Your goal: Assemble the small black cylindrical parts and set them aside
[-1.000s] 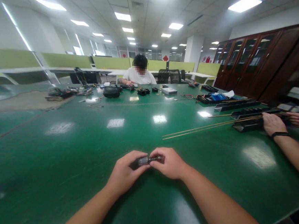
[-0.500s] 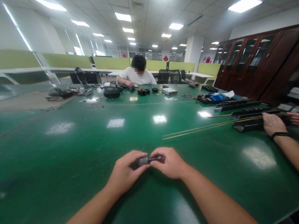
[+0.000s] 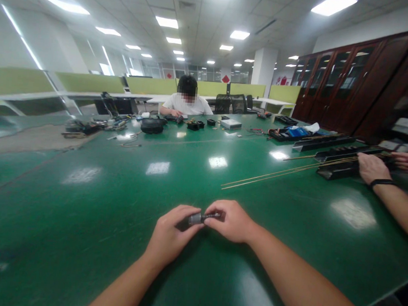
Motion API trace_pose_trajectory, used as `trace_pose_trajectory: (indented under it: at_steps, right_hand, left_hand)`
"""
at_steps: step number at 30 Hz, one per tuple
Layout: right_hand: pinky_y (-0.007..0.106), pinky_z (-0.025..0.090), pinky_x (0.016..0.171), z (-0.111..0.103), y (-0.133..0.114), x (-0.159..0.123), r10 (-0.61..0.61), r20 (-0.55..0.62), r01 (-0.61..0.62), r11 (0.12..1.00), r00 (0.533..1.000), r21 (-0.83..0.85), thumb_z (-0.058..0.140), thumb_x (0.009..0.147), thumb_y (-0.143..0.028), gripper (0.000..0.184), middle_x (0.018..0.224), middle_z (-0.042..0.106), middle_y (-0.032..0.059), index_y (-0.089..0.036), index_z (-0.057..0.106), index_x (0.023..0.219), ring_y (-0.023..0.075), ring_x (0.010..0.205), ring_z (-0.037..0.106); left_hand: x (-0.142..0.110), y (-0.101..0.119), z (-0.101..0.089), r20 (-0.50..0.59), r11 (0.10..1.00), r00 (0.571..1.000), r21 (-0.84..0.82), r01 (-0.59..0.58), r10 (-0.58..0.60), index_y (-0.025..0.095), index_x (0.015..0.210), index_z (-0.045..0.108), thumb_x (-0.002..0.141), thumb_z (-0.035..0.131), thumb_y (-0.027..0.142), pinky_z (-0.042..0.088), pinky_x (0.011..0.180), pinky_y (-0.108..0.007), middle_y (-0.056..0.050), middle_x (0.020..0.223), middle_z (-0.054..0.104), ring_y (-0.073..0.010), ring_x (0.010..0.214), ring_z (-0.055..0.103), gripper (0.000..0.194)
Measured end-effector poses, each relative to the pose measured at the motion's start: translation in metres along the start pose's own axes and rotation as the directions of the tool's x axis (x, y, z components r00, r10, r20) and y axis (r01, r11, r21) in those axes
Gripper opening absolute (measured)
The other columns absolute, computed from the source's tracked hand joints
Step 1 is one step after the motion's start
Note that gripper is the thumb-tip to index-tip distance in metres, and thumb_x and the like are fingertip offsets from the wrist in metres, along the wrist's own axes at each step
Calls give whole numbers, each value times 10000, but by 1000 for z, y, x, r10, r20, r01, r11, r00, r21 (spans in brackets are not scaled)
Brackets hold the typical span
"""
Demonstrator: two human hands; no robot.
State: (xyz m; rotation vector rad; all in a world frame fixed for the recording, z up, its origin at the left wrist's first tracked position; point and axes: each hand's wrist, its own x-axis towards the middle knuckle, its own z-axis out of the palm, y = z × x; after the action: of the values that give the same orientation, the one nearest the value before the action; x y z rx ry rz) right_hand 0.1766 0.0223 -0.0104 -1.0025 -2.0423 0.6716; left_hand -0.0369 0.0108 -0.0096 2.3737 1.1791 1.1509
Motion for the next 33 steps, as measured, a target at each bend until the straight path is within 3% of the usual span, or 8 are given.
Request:
trace_pose_trajectory:
  at_steps: [33]
  right_hand:
    - [236,435,621,-1,5,1,55,-21,-55,998,998,-5,677,834,-273,128,795,700,15,-184,725,912,139,680,600]
  left_hand:
    - [2,0,-1,-50,1000,999,19,5,-4,224,1025,702,826,707,328,563,829,-334,-54,981,716,-203,883,677,225]
